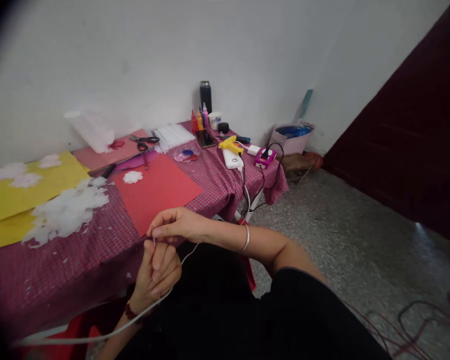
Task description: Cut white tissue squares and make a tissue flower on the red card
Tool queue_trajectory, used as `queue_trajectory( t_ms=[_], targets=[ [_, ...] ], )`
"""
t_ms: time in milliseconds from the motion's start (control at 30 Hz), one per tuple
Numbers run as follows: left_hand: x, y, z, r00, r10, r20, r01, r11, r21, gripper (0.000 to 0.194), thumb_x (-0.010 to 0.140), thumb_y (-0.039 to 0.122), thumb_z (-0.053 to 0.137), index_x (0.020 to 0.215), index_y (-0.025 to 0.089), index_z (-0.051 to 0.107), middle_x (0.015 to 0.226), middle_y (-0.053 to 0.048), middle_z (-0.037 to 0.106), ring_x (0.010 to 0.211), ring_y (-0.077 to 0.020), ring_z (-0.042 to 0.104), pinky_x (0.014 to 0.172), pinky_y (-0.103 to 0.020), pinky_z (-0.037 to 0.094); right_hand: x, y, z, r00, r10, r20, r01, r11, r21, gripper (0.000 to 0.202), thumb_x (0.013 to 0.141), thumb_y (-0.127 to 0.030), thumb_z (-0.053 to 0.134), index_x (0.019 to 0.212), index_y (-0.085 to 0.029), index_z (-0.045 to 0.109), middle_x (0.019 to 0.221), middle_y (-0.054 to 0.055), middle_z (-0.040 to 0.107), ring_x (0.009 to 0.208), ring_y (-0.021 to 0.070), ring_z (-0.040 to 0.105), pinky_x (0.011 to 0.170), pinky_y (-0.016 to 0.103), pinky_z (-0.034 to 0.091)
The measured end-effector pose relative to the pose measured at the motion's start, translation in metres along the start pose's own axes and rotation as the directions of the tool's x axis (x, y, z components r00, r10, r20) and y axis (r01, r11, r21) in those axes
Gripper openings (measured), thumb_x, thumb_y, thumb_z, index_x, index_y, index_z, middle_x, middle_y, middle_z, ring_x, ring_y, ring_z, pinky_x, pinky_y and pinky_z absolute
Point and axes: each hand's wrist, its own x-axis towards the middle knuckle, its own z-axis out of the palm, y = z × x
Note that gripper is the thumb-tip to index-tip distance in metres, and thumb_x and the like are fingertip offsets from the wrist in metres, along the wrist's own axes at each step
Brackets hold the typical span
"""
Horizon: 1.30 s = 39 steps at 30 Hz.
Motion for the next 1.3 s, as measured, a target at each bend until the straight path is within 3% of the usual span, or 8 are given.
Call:
queue_trajectory(
  t_ms=[167,300,533,667,833,1000,1167,1300],
  targets=[
    [0.003,-0.007,0.009,0.999,0.042,-0.033,-0.038,0.991,0.132,0.049,0.095,0.047,0.059,0.058,0.016,0.054,0.044,0.009,0.033,0.026,0.0008,0.008,0.024,-0.010,0.017,-0.006,-0.006,0.003,0.995,0.016,-0.097,0.000,0.987,0.158,0.039,0.060,-0.040,0.091,0.074,-0.014,0.066,0.057,-0.005,0.060,0.047,0.0039,0.048,0.046,0.016,0.036],
    [-0.004,-0.016,0.007,0.978,0.136,-0.157,-0.047,0.881,0.471,0.049,0.092,0.050,0.063,0.059,0.015,0.058,0.045,0.007,0.039,0.028,-0.0010,0.025,0.030,-0.014,0.026,-0.007,-0.027,-0.001,0.967,-0.179,-0.181,0.209,0.964,0.161,0.043,0.065,-0.044,0.087,0.070,-0.015,0.056,0.055,-0.008,0.056,0.043,0.0025,0.043,0.044,0.016,0.034],
    [-0.009,-0.013,-0.007,0.896,0.282,-0.343,0.111,0.606,0.787,0.051,0.091,0.056,0.058,0.061,0.015,0.060,0.044,0.005,0.044,0.032,-0.0068,0.039,0.037,-0.020,0.031,-0.021,-0.028,-0.008,0.993,-0.117,0.027,0.119,0.924,-0.365,0.034,0.081,-0.042,0.076,0.080,-0.015,0.057,0.063,-0.005,0.059,0.053,0.0057,0.051,0.051,0.017,0.040],
    [-0.008,-0.011,-0.008,0.881,0.326,-0.344,0.137,0.519,0.844,0.052,0.087,0.061,0.060,0.061,0.016,0.060,0.042,0.006,0.037,0.036,-0.0074,0.036,0.041,-0.021,0.029,-0.024,-0.021,-0.005,0.992,-0.102,0.077,0.127,0.868,-0.479,0.023,0.084,-0.029,0.073,0.075,-0.014,0.058,0.063,-0.005,0.058,0.057,0.0056,0.052,0.055,0.017,0.040],
    [-0.009,-0.009,-0.008,0.853,0.400,-0.334,0.090,0.518,0.851,0.049,0.093,0.058,0.052,0.068,0.017,0.060,0.049,0.006,0.038,0.043,-0.0077,0.031,0.043,-0.022,0.022,-0.017,-0.019,-0.011,0.999,-0.035,-0.022,0.029,0.972,-0.233,0.014,0.091,-0.024,0.062,0.082,-0.015,0.056,0.065,-0.004,0.064,0.050,0.0067,0.058,0.052,0.019,0.048],
    [-0.012,-0.003,-0.014,0.830,0.513,-0.217,0.077,0.280,0.957,0.039,0.095,0.046,0.052,0.067,0.019,0.057,0.054,0.005,0.040,0.047,-0.0100,0.036,0.047,-0.024,0.027,-0.020,-0.027,-0.020,0.992,-0.075,-0.098,0.048,0.965,-0.257,0.012,0.093,-0.024,0.059,0.085,-0.014,0.057,0.067,-0.003,0.065,0.051,0.0068,0.060,0.052,0.019,0.050],
    [-0.012,0.005,-0.011,0.841,0.537,-0.074,0.090,-0.004,0.996,0.035,0.095,0.035,0.049,0.064,0.020,0.054,0.055,0.004,0.043,0.052,-0.0121,0.041,0.052,-0.025,0.031,-0.031,-0.036,-0.016,0.999,-0.009,0.037,0.029,0.822,-0.568,0.005,0.092,-0.018,0.058,0.089,-0.014,0.059,0.070,-0.004,0.062,0.057,0.0059,0.057,0.055,0.017,0.045],
    [-0.010,0.012,-0.007,0.883,0.469,-0.020,0.096,-0.138,0.986,0.038,0.094,0.035,0.046,0.059,0.021,0.047,0.055,0.005,0.039,0.051,-0.0117,0.040,0.052,-0.025,0.030,-0.032,-0.037,-0.017,0.982,-0.145,0.118,0.177,0.508,-0.843,0.006,0.087,-0.011,0.057,0.083,-0.013,0.062,0.069,-0.003,0.060,0.062,0.0079,0.054,0.060,0.020,0.039]
  ],
)
